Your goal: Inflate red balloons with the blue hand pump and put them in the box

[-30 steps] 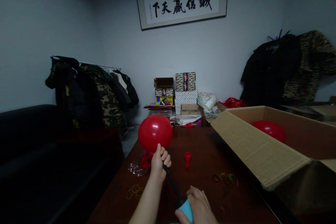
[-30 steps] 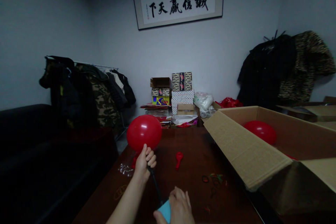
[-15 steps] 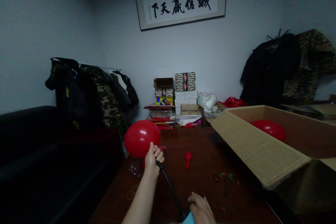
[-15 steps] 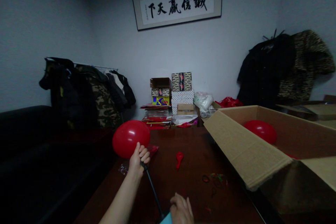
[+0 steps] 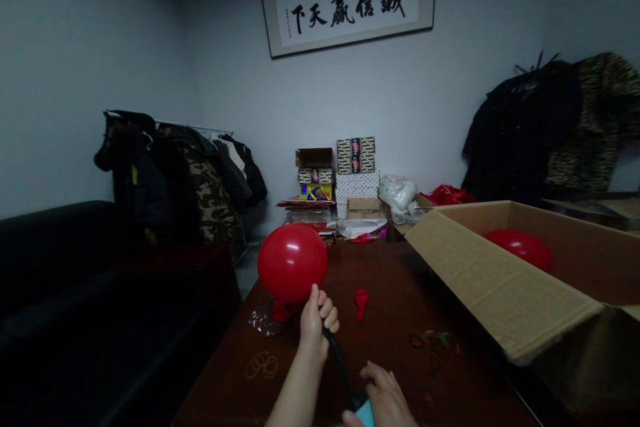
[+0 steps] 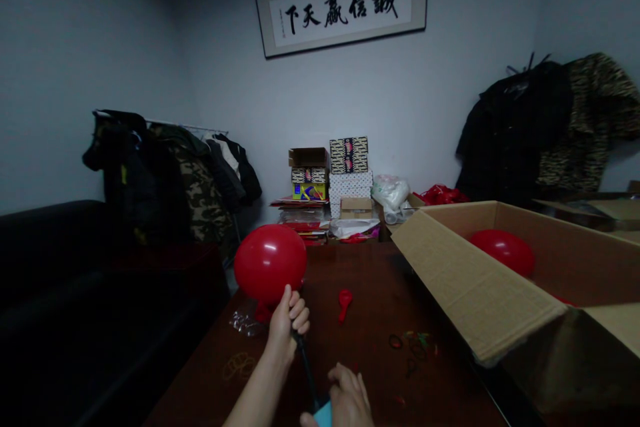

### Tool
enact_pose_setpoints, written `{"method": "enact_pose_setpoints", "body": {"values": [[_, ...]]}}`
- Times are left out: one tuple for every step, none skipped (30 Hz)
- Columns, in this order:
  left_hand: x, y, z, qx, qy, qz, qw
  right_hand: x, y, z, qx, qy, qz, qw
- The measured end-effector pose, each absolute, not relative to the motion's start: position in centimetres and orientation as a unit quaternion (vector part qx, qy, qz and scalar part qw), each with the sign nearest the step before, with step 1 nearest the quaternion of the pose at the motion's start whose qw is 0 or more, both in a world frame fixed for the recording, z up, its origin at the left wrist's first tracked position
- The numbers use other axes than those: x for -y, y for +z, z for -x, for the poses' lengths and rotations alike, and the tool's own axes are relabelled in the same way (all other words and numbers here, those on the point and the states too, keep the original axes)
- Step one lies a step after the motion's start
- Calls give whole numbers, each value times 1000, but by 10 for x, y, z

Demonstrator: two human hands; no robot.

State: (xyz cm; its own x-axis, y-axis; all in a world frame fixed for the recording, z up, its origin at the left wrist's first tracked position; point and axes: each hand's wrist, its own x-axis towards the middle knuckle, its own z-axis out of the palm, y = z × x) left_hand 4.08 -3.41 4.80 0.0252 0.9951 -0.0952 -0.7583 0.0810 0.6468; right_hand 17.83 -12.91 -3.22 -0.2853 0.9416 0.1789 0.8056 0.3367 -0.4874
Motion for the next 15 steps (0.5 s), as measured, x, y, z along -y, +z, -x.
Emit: {"method": "enact_pose_setpoints", "body": {"values": [[37,45,-46,-277,639,-218,683,127,-28,-180,788,160,553,219],[41,42,-52,-279,636,-220,685,125,-23,-181,789,169,550,217],[43,40,-57,-282,633,-224,686,123,-18,-183,788,175,547,219],[46,38,-61,-286,629,-229,686,121,-12,-183,788,182,545,222],[48,37,-64,-289,626,-234,686,119,-7,-183,784,184,547,229],[49,36,-67,-292,623,-240,685,118,-3,-182,777,183,552,240],[50,36,-69,-294,622,-246,683,116,0,-181,772,182,555,249],[51,35,-70,-296,621,-252,681,116,1,-180,769,181,557,255],[51,35,-70,-298,621,-257,678,115,1,-178,769,182,557,257],[52,34,-70,-303,620,-262,674,115,-1,-177,771,185,554,253],[52,33,-69,-309,619,-267,671,114,-5,-176,775,188,552,245],[53,32,-69,-316,618,-269,668,114,-9,-176,779,192,548,236],[54,30,-68,-323,616,-269,666,114,-14,-176,782,194,547,228],[54,29,-67,-329,614,-268,666,114,-19,-176,783,194,547,224],[54,27,-67,-333,613,-265,665,114,-22,-176,785,193,547,220]]}}
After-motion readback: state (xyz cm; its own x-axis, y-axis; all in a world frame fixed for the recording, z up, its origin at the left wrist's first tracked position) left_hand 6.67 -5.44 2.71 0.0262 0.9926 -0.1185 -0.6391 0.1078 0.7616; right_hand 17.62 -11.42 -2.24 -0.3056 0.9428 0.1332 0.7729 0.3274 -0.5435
